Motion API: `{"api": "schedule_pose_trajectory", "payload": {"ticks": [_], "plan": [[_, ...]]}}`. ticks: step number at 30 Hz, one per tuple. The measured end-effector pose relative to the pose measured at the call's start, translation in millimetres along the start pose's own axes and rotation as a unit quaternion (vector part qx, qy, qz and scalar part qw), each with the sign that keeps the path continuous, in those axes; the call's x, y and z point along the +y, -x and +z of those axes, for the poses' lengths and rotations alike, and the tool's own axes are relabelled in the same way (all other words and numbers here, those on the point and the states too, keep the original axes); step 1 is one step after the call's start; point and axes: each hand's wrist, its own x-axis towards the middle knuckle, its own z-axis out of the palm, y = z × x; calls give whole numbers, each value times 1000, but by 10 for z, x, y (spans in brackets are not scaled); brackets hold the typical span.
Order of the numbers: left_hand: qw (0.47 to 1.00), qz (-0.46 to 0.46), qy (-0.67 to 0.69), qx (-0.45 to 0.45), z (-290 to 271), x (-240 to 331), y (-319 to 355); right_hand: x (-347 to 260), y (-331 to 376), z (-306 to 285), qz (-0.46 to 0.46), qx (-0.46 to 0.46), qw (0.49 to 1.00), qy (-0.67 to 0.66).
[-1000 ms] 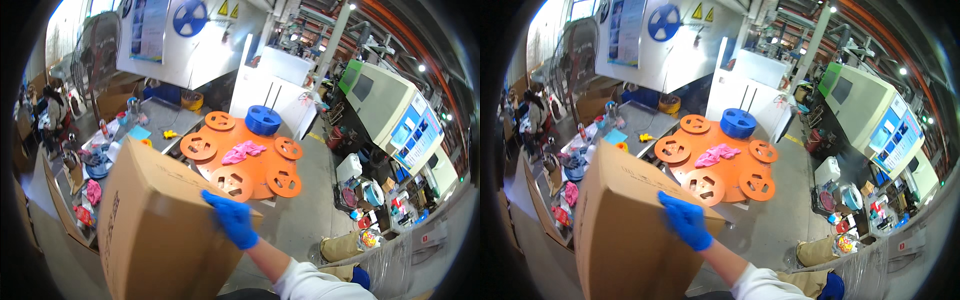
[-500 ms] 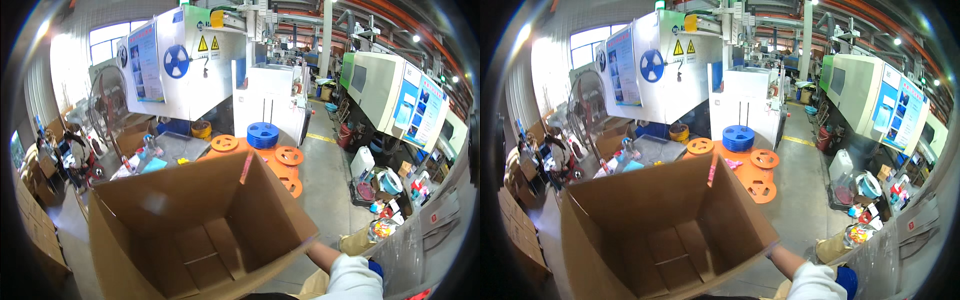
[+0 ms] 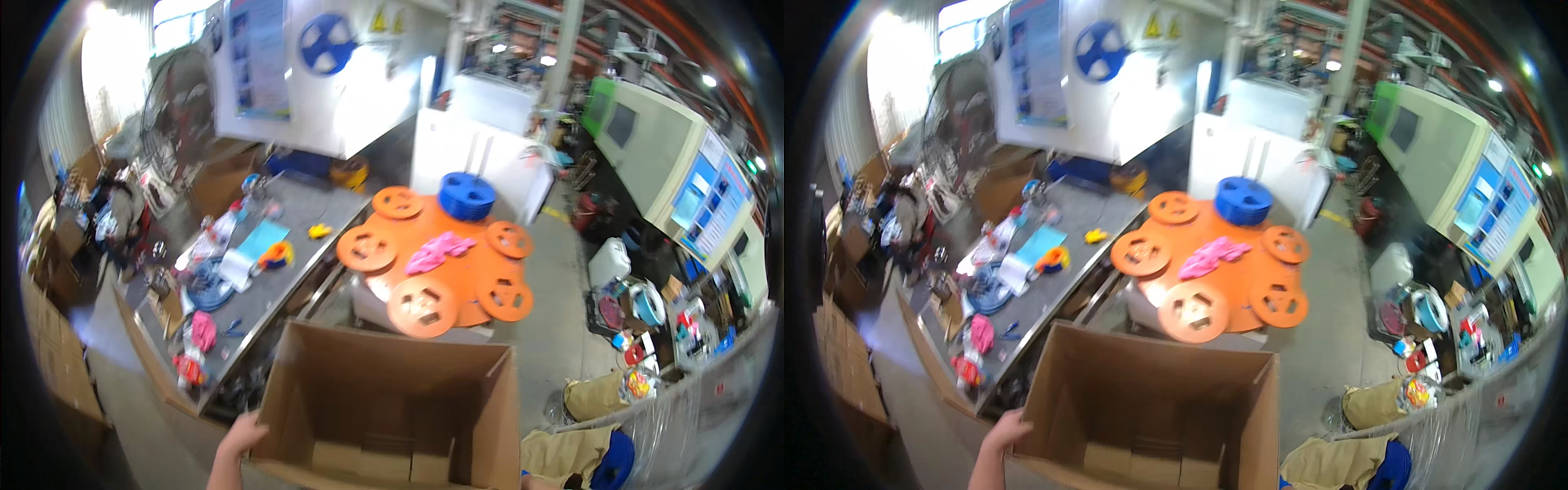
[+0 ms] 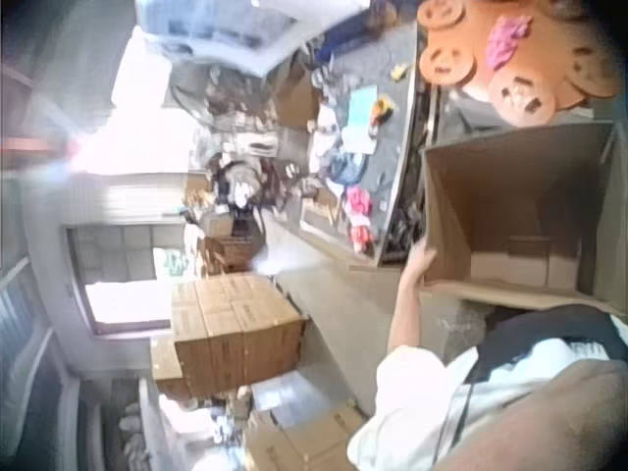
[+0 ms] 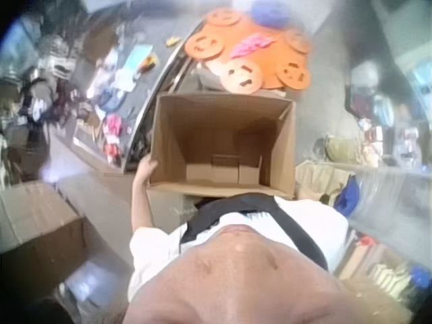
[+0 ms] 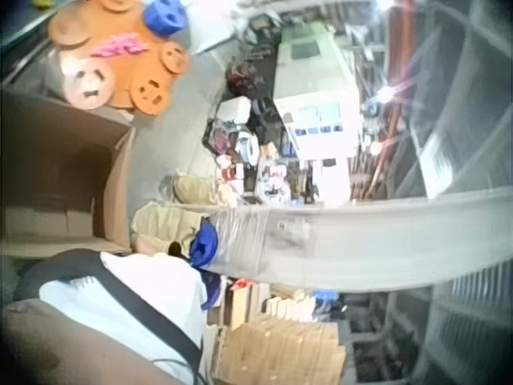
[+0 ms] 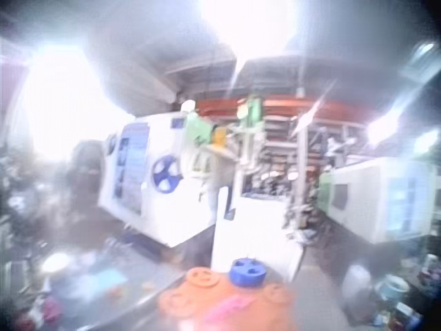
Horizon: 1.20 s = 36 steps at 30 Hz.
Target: The person assembles a cardboard box, seals it with tape, and packs blue plastic reels into it. They then wipe the reels with a pink cloth and continue stacking them on a table.
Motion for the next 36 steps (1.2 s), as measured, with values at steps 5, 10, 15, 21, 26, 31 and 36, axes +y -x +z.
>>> {"api": "schedule_pose_trajectory", "payload": {"ticks": [5,10,15,21,26,31,36], "plan": [[983,123,-78,109,-410,-11,-982,359,-402,639,3,29,987,-155],[978,118,-88,148,-1109,2,-1611,712,-941,1375,-30,-105,963,-245],[971,84,-154,164,-1297,-139,-2453,489,-1287,2235,258,45,960,-97],[947,-35,-244,205,-541,-1209,-3209,525,-1259,2029,187,-80,947,248],[943,-78,-216,239,-90,-1490,-3241,499,-904,1228,156,14,925,347],[919,-46,-306,243,804,-1458,-2477,459,-631,321,164,65,903,393],[947,-131,-256,146,1608,-819,-2044,327,-921,-538,202,-32,854,478]]}}
